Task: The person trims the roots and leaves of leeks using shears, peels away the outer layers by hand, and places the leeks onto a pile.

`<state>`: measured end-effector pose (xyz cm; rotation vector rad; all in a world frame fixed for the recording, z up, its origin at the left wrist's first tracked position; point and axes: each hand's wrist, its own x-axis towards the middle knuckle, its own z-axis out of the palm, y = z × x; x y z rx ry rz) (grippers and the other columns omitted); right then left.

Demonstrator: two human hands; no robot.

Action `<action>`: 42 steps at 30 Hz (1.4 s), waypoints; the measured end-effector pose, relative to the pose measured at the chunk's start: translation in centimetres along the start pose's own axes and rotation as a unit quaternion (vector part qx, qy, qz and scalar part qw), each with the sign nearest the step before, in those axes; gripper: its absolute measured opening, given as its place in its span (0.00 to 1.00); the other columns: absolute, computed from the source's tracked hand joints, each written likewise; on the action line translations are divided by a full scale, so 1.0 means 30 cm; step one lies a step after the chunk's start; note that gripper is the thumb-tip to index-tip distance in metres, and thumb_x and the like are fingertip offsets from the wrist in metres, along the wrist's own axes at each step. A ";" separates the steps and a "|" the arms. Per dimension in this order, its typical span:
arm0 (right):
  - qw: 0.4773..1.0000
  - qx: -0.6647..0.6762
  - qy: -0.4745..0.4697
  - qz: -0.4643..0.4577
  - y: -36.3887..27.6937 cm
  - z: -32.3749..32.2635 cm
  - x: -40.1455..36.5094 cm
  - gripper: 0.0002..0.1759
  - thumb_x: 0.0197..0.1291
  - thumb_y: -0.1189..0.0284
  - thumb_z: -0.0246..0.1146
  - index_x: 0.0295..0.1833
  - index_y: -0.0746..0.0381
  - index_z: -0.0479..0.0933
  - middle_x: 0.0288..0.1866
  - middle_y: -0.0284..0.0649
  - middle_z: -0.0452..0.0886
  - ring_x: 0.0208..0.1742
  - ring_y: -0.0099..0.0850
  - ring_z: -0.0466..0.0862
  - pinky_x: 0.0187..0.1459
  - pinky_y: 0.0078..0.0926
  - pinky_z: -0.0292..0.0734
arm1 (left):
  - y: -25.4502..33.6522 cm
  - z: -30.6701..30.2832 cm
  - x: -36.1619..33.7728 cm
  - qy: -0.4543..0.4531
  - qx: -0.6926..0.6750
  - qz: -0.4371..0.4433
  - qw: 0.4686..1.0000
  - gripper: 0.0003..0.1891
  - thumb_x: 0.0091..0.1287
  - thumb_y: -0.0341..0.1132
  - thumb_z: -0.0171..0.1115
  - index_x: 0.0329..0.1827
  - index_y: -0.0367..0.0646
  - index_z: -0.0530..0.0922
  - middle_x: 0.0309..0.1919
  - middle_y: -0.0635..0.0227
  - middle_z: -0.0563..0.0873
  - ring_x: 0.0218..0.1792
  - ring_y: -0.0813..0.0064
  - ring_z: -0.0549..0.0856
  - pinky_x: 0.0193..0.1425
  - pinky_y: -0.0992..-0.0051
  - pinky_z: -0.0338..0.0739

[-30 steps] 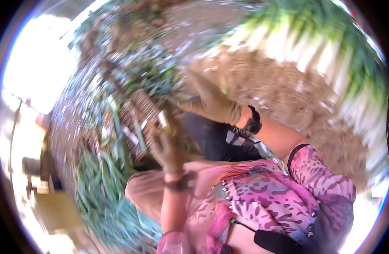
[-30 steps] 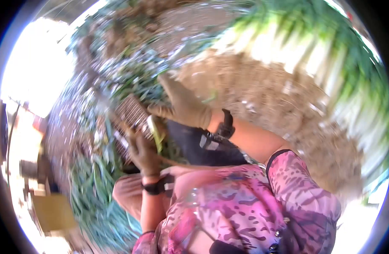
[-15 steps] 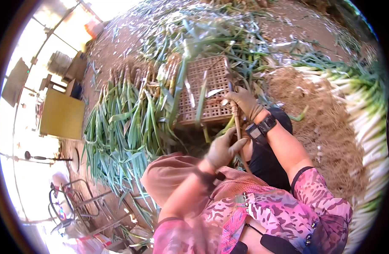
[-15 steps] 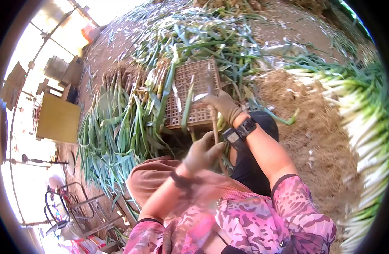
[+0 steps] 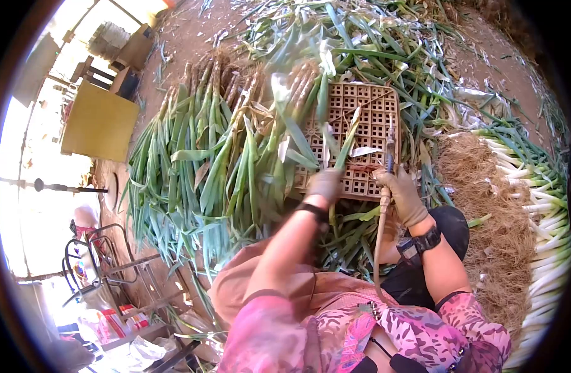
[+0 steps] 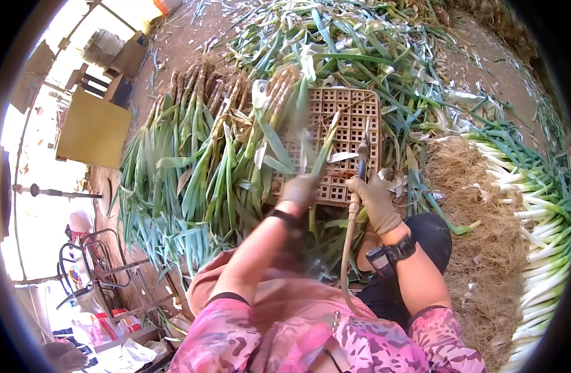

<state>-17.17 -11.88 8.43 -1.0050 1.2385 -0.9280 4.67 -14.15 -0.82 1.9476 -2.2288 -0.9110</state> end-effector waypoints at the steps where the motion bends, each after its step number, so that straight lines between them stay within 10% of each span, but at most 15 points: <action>1: 0.999 -0.024 0.017 -0.028 0.007 0.000 0.009 0.11 0.68 0.67 0.63 0.48 0.61 0.72 0.26 0.30 0.73 0.18 0.18 0.72 0.18 0.19 0.73 | 0.104 0.025 0.016 0.063 -0.041 0.091 0.993 0.14 0.68 0.37 0.61 0.56 0.48 0.82 0.42 0.54 0.90 0.46 0.51 0.89 0.51 0.54 0.83; 6: 0.996 0.045 0.021 0.075 -0.093 -0.050 0.009 0.15 0.64 0.67 0.66 0.50 0.64 0.75 0.31 0.33 0.78 0.26 0.19 0.77 0.26 0.20 0.76 | 0.167 -0.195 0.083 0.154 -0.069 0.031 0.985 0.28 0.64 0.53 0.71 0.58 0.40 0.82 0.46 0.50 0.89 0.51 0.53 0.88 0.57 0.58 0.82; 10: 0.994 0.071 0.006 0.087 -0.118 -0.011 -0.020 0.15 0.65 0.70 0.65 0.52 0.63 0.70 0.27 0.34 0.74 0.20 0.24 0.76 0.20 0.25 0.76 | -0.228 -0.309 -0.015 0.077 0.053 -0.329 0.940 0.29 0.63 0.56 0.72 0.56 0.39 0.81 0.53 0.52 0.87 0.54 0.58 0.87 0.57 0.58 0.82; 21: 0.989 0.066 -0.049 0.122 -0.029 -0.006 -0.007 0.21 0.64 0.68 0.68 0.52 0.69 0.68 0.28 0.37 0.77 0.23 0.25 0.79 0.23 0.26 0.79 | -0.164 -0.313 -0.084 -0.045 -0.008 -0.240 0.970 0.25 0.58 0.50 0.67 0.51 0.40 0.88 0.48 0.52 0.91 0.50 0.57 0.90 0.54 0.65 0.83; 24: 0.996 0.001 -0.047 0.075 0.075 -0.039 0.018 0.20 0.65 0.67 0.68 0.50 0.69 0.67 0.28 0.37 0.77 0.22 0.26 0.79 0.23 0.27 0.79 | -0.289 -0.241 -0.140 -0.053 -0.350 -0.196 0.915 0.24 0.59 0.48 0.68 0.51 0.39 0.88 0.47 0.52 0.91 0.45 0.58 0.91 0.53 0.66 0.84; 25: 0.997 -0.013 -0.049 0.058 0.091 -0.043 0.021 0.19 0.65 0.67 0.67 0.48 0.68 0.67 0.28 0.37 0.78 0.21 0.27 0.79 0.22 0.27 0.79 | -0.315 -0.240 -0.174 0.034 -0.326 -0.195 0.925 0.22 0.62 0.44 0.71 0.53 0.37 0.87 0.44 0.60 0.92 0.42 0.72 0.90 0.49 0.72 0.83; 31: 0.973 0.030 -0.134 0.187 0.008 0.013 -0.031 0.13 0.69 0.69 0.64 0.47 0.63 0.68 0.25 0.32 0.74 0.17 0.21 0.73 0.20 0.19 0.74 | -0.321 -0.180 -0.238 -0.011 -0.014 -0.226 0.974 0.45 0.48 0.61 0.78 0.62 0.34 0.80 0.53 0.48 0.89 0.59 0.52 0.86 0.64 0.61 0.79; 36: 0.960 -0.057 -0.196 0.189 0.023 0.070 -0.041 0.14 0.68 0.71 0.65 0.49 0.64 0.68 0.22 0.31 0.74 0.16 0.20 0.73 0.19 0.22 0.73 | -0.220 -0.128 -0.153 0.017 -0.261 -0.150 0.953 0.33 0.57 0.54 0.74 0.55 0.33 0.84 0.46 0.52 0.91 0.50 0.60 0.89 0.56 0.68 0.81; 39: 0.969 -0.166 -0.143 0.111 0.037 0.052 -0.007 0.13 0.66 0.73 0.66 0.45 0.65 0.68 0.23 0.38 0.78 0.18 0.24 0.77 0.21 0.25 0.76 | -0.083 -0.146 -0.131 0.067 -0.546 -0.110 0.828 0.24 0.66 0.43 0.70 0.61 0.37 0.83 0.45 0.57 0.90 0.44 0.74 0.87 0.51 0.73 0.80; 42: 0.937 -0.339 -0.080 0.037 0.027 0.002 -0.003 0.25 0.56 0.61 0.69 0.47 0.69 0.70 0.29 0.52 0.83 0.31 0.46 0.86 0.37 0.42 0.80 | -0.003 -0.221 -0.194 0.188 -0.344 -0.188 0.900 0.30 0.65 0.46 0.66 0.70 0.42 0.78 0.48 0.52 0.89 0.48 0.61 0.88 0.55 0.67 0.80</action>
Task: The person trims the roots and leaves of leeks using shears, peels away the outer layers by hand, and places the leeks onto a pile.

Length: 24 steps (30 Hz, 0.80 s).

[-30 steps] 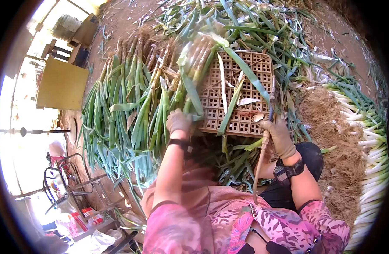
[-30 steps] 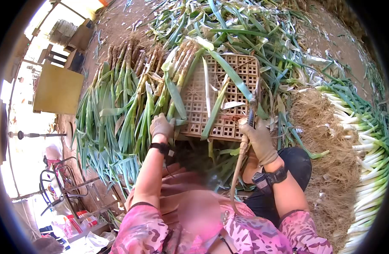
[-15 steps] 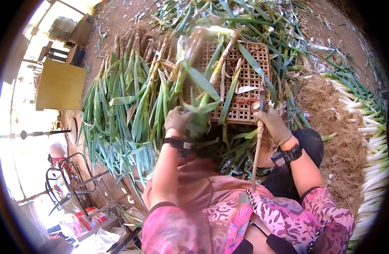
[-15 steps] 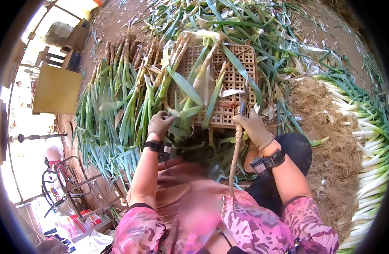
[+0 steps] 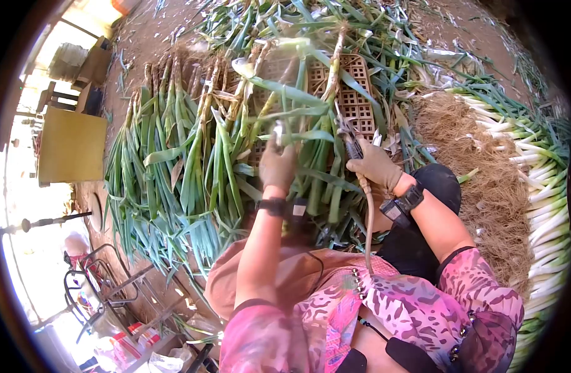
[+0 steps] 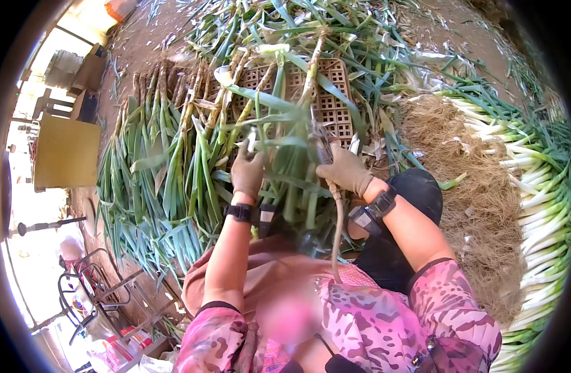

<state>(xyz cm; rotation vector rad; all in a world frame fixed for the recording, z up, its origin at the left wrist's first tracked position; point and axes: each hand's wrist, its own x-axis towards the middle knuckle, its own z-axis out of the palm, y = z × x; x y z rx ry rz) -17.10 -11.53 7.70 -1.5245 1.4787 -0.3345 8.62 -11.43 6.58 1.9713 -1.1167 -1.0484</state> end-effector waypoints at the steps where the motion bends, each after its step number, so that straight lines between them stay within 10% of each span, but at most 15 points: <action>1: 0.999 -0.045 0.003 -0.008 0.008 0.005 -0.021 0.27 0.55 0.60 0.69 0.49 0.70 0.70 0.30 0.54 0.83 0.33 0.49 0.86 0.39 0.43 0.80 | -0.078 0.014 0.004 0.119 0.204 0.058 0.970 0.31 0.65 0.46 0.64 0.72 0.46 0.76 0.55 0.49 0.85 0.57 0.51 0.83 0.62 0.60 0.77; 5: 0.994 -0.109 -0.011 -0.012 0.003 0.019 -0.082 0.29 0.54 0.59 0.68 0.52 0.70 0.71 0.33 0.60 0.83 0.38 0.56 0.85 0.43 0.46 0.79 | -0.149 0.038 -0.067 0.067 0.247 0.155 0.954 0.31 0.62 0.50 0.70 0.67 0.47 0.77 0.57 0.53 0.83 0.59 0.51 0.81 0.63 0.58 0.77; 11: 0.953 -0.204 0.183 -0.131 -0.076 0.000 0.024 0.24 0.57 0.60 0.68 0.49 0.68 0.73 0.39 0.58 0.84 0.45 0.58 0.84 0.49 0.51 0.78 | -0.050 0.168 -0.036 -0.139 0.367 0.030 0.919 0.27 0.64 0.54 0.68 0.57 0.42 0.80 0.52 0.52 0.88 0.56 0.52 0.86 0.59 0.57 0.81; 13: 0.979 -0.191 0.066 -0.027 -0.073 -0.053 0.010 0.26 0.55 0.59 0.67 0.51 0.68 0.74 0.41 0.58 0.85 0.46 0.57 0.85 0.50 0.49 0.79 | -0.035 0.183 -0.060 -0.200 0.374 0.046 0.905 0.23 0.64 0.53 0.65 0.50 0.44 0.86 0.47 0.52 0.91 0.51 0.55 0.90 0.58 0.60 0.82; 16: 0.975 -0.215 0.050 0.012 -0.031 -0.062 -0.095 0.25 0.55 0.58 0.67 0.49 0.68 0.76 0.42 0.60 0.85 0.47 0.56 0.86 0.49 0.49 0.81 | -0.198 0.266 -0.139 -0.233 0.116 0.003 0.966 0.25 0.64 0.55 0.60 0.45 0.40 0.86 0.44 0.48 0.89 0.50 0.48 0.88 0.57 0.58 0.80; 24: 0.973 -0.205 0.057 0.091 0.074 0.076 -0.329 0.26 0.55 0.61 0.67 0.55 0.65 0.73 0.46 0.58 0.84 0.50 0.56 0.85 0.53 0.50 0.79 | -0.181 0.330 -0.209 -0.130 0.210 -0.047 0.968 0.32 0.61 0.55 0.69 0.60 0.39 0.79 0.54 0.44 0.86 0.56 0.48 0.85 0.60 0.57 0.80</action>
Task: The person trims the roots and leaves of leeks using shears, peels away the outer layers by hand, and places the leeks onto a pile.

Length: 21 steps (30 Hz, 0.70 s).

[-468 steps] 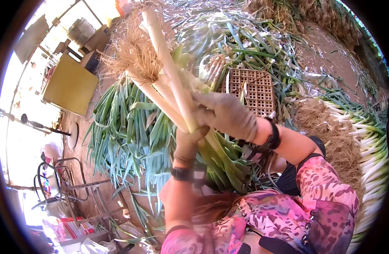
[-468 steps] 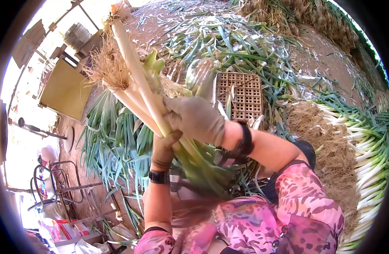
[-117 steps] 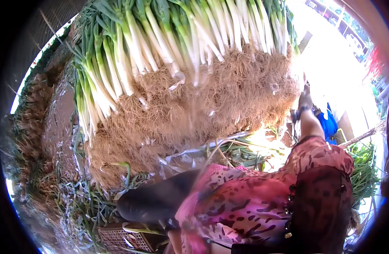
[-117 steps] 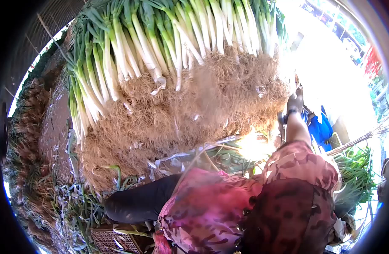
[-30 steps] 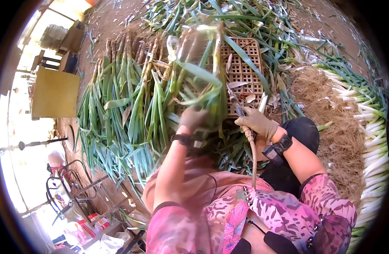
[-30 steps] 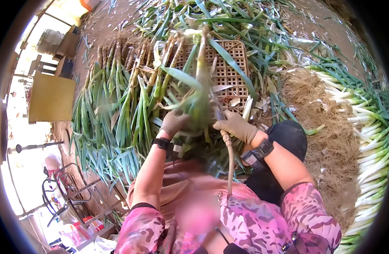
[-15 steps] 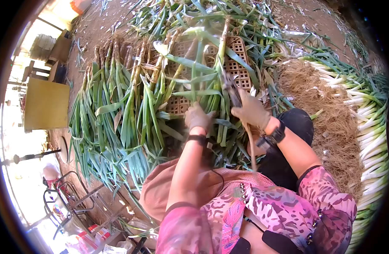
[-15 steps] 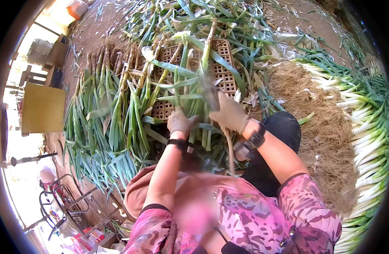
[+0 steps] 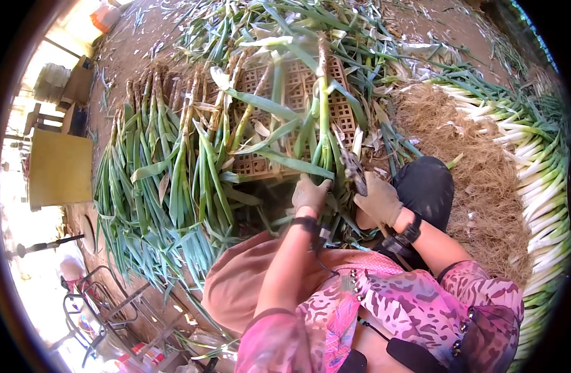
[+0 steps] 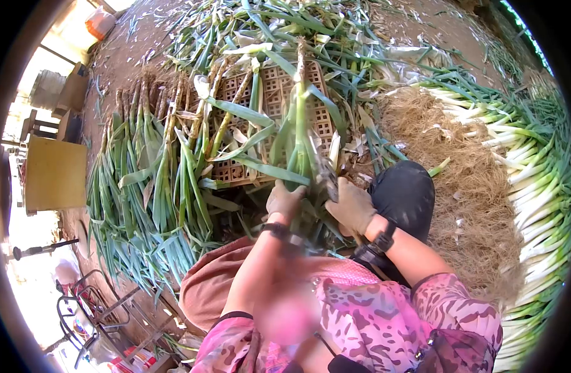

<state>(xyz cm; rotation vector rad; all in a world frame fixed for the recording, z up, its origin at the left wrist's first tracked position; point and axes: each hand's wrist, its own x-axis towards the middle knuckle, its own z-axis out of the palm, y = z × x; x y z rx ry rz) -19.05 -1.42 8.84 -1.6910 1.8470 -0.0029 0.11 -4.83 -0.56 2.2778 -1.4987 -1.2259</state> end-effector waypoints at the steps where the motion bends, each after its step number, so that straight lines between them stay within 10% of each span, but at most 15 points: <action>1: 1.000 0.005 -0.002 0.006 -0.016 -0.002 0.025 0.27 0.55 0.61 0.67 0.56 0.66 0.73 0.47 0.58 0.84 0.50 0.56 0.85 0.54 0.49 0.79 | 0.020 0.006 0.008 0.011 0.029 0.013 0.999 0.32 0.60 0.54 0.71 0.59 0.40 0.80 0.55 0.44 0.85 0.57 0.49 0.85 0.60 0.57 0.80; 4: 1.000 0.003 0.017 0.001 -0.062 0.021 0.105 0.27 0.56 0.61 0.67 0.56 0.66 0.73 0.47 0.58 0.84 0.50 0.56 0.85 0.54 0.49 0.79 | 0.075 -0.013 0.026 0.053 0.138 0.020 0.989 0.29 0.56 0.54 0.75 0.54 0.43 0.86 0.54 0.48 0.86 0.56 0.55 0.87 0.59 0.59 0.82; 9: 1.000 0.009 -0.004 -0.005 -0.077 -0.009 -0.008 0.24 0.56 0.59 0.67 0.49 0.66 0.72 0.44 0.58 0.84 0.49 0.56 0.85 0.52 0.51 0.79 | -0.048 -0.047 0.101 -0.077 -0.077 0.065 0.992 0.27 0.55 0.51 0.74 0.52 0.41 0.87 0.43 0.50 0.91 0.47 0.56 0.90 0.57 0.64 0.82; 21: 0.990 -0.026 -0.096 -0.097 -0.085 0.003 -0.195 0.26 0.58 0.59 0.66 0.54 0.66 0.70 0.46 0.56 0.84 0.49 0.54 0.86 0.52 0.50 0.78 | -0.153 -0.066 -0.160 0.044 -0.125 0.020 0.991 0.25 0.54 0.49 0.73 0.47 0.38 0.86 0.39 0.52 0.91 0.43 0.56 0.90 0.52 0.63 0.82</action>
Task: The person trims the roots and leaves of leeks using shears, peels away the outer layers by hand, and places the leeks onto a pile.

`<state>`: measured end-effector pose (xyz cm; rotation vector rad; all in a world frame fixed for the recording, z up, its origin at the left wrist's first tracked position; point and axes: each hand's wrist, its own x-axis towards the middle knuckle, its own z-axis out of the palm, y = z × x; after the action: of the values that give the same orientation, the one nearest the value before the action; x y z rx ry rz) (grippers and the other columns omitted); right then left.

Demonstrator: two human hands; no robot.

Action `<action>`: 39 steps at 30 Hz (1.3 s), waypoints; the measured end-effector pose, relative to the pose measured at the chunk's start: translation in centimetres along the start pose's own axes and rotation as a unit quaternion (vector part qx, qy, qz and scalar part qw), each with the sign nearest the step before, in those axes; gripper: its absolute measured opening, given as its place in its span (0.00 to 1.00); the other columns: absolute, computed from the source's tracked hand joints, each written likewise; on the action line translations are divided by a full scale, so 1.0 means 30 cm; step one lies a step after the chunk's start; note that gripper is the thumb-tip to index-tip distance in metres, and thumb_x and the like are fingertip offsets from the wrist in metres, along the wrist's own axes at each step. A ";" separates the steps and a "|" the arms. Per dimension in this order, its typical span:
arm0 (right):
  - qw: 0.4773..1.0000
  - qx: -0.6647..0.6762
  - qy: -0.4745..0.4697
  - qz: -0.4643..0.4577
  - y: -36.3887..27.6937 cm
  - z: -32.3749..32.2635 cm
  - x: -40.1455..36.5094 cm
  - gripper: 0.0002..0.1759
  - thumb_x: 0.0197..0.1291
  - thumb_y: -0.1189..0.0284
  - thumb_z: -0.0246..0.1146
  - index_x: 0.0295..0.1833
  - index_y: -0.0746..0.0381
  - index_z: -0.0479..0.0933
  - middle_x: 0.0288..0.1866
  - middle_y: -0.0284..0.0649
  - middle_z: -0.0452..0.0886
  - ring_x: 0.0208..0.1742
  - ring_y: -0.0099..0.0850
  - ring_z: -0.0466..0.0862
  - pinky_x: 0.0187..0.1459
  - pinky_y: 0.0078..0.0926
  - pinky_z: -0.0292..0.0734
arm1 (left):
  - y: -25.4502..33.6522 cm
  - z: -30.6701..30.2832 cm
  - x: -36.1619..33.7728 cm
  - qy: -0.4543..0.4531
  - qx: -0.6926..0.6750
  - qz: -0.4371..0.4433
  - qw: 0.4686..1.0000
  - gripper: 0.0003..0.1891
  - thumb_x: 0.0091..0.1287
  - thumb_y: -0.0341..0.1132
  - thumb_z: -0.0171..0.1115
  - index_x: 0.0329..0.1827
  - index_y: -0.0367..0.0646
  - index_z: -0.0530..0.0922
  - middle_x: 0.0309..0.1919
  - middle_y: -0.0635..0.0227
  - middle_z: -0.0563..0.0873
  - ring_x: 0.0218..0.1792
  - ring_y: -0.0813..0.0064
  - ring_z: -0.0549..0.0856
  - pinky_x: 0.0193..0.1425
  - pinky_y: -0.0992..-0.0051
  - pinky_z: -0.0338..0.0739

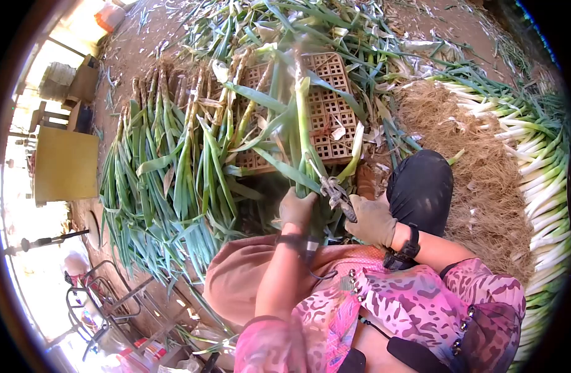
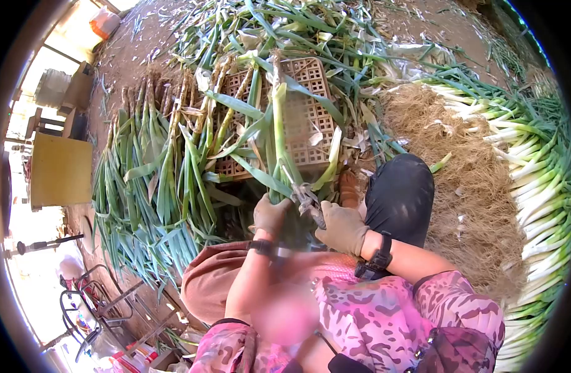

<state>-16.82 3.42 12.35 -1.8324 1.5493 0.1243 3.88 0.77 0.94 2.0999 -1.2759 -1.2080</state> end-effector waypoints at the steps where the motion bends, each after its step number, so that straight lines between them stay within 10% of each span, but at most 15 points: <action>1: 1.000 -0.002 -0.004 0.001 0.003 0.011 -0.008 0.26 0.58 0.59 0.66 0.55 0.65 0.70 0.46 0.56 0.84 0.49 0.55 0.85 0.52 0.51 0.78 | 0.026 -0.008 -0.001 -0.008 -0.003 -0.004 1.000 0.25 0.54 0.50 0.73 0.47 0.39 0.86 0.40 0.51 0.91 0.44 0.54 0.90 0.53 0.61 0.82; 17: 0.983 0.020 0.148 0.105 -0.029 -0.270 0.705 0.21 0.59 0.60 0.65 0.50 0.65 0.78 0.46 0.55 0.87 0.50 0.51 0.87 0.54 0.44 0.82 | -0.001 0.057 0.029 -0.082 -0.127 -0.010 0.988 0.27 0.57 0.49 0.75 0.52 0.36 0.84 0.41 0.53 0.91 0.43 0.58 0.90 0.52 0.64 0.82; 23: 0.992 -0.016 0.119 0.032 -0.022 -0.273 0.627 0.19 0.57 0.59 0.65 0.46 0.62 0.78 0.44 0.53 0.87 0.48 0.51 0.87 0.52 0.44 0.81 | -0.134 0.046 0.064 -0.209 -0.322 0.043 0.922 0.22 0.73 0.46 0.66 0.55 0.33 0.83 0.45 0.62 0.89 0.44 0.73 0.87 0.52 0.71 0.81; 25: 0.993 0.054 0.093 0.059 0.042 -0.258 0.596 0.21 0.56 0.58 0.66 0.47 0.63 0.77 0.43 0.53 0.86 0.47 0.52 0.87 0.51 0.45 0.81 | -0.103 0.006 0.063 -0.333 -0.570 -0.146 0.737 0.25 0.82 0.54 0.50 0.62 0.41 0.81 0.45 0.68 0.87 0.43 0.78 0.85 0.50 0.75 0.80; 27: 0.994 0.048 0.094 0.036 0.068 -0.229 0.551 0.25 0.57 0.57 0.67 0.50 0.67 0.78 0.44 0.57 0.86 0.49 0.54 0.87 0.53 0.45 0.81 | -0.157 0.042 0.090 -0.338 -0.578 -0.180 0.721 0.29 0.81 0.58 0.48 0.63 0.40 0.81 0.47 0.66 0.87 0.45 0.76 0.85 0.54 0.75 0.80; 31: 0.991 -0.012 0.119 0.052 0.014 -0.215 0.486 0.26 0.57 0.57 0.67 0.50 0.68 0.78 0.43 0.58 0.87 0.48 0.54 0.87 0.52 0.46 0.81 | -0.191 0.111 0.153 -0.327 -0.311 -0.085 0.888 0.31 0.76 0.59 0.54 0.59 0.37 0.82 0.48 0.57 0.89 0.48 0.65 0.87 0.57 0.69 0.79; 33: 0.988 0.011 0.149 0.029 0.024 -0.207 0.476 0.29 0.55 0.55 0.67 0.51 0.70 0.76 0.37 0.60 0.86 0.42 0.55 0.88 0.46 0.49 0.83 | -0.121 0.073 0.170 -0.292 -0.061 0.016 0.954 0.33 0.71 0.61 0.61 0.51 0.34 0.86 0.47 0.50 0.90 0.48 0.58 0.88 0.57 0.64 0.79; 35: 0.994 0.010 0.103 0.042 0.027 -0.207 0.442 0.31 0.55 0.55 0.67 0.56 0.67 0.75 0.37 0.60 0.86 0.41 0.56 0.88 0.45 0.51 0.82 | 0.081 -0.098 0.165 -0.075 0.056 0.076 0.993 0.23 0.67 0.50 0.67 0.51 0.36 0.86 0.46 0.47 0.89 0.46 0.50 0.88 0.55 0.60 0.80; 39: 0.995 0.026 0.089 -0.048 -0.059 -0.244 0.296 0.26 0.56 0.56 0.67 0.51 0.64 0.74 0.44 0.57 0.86 0.45 0.57 0.87 0.48 0.51 0.82 | 0.093 -0.307 0.477 0.232 0.150 0.222 0.935 0.22 0.64 0.36 0.66 0.60 0.36 0.80 0.53 0.46 0.86 0.54 0.47 0.85 0.60 0.57 0.80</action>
<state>-15.53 -8.01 14.08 -1.9159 1.5642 -0.1266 13.11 -13.78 1.23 1.9649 -1.6450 -0.3141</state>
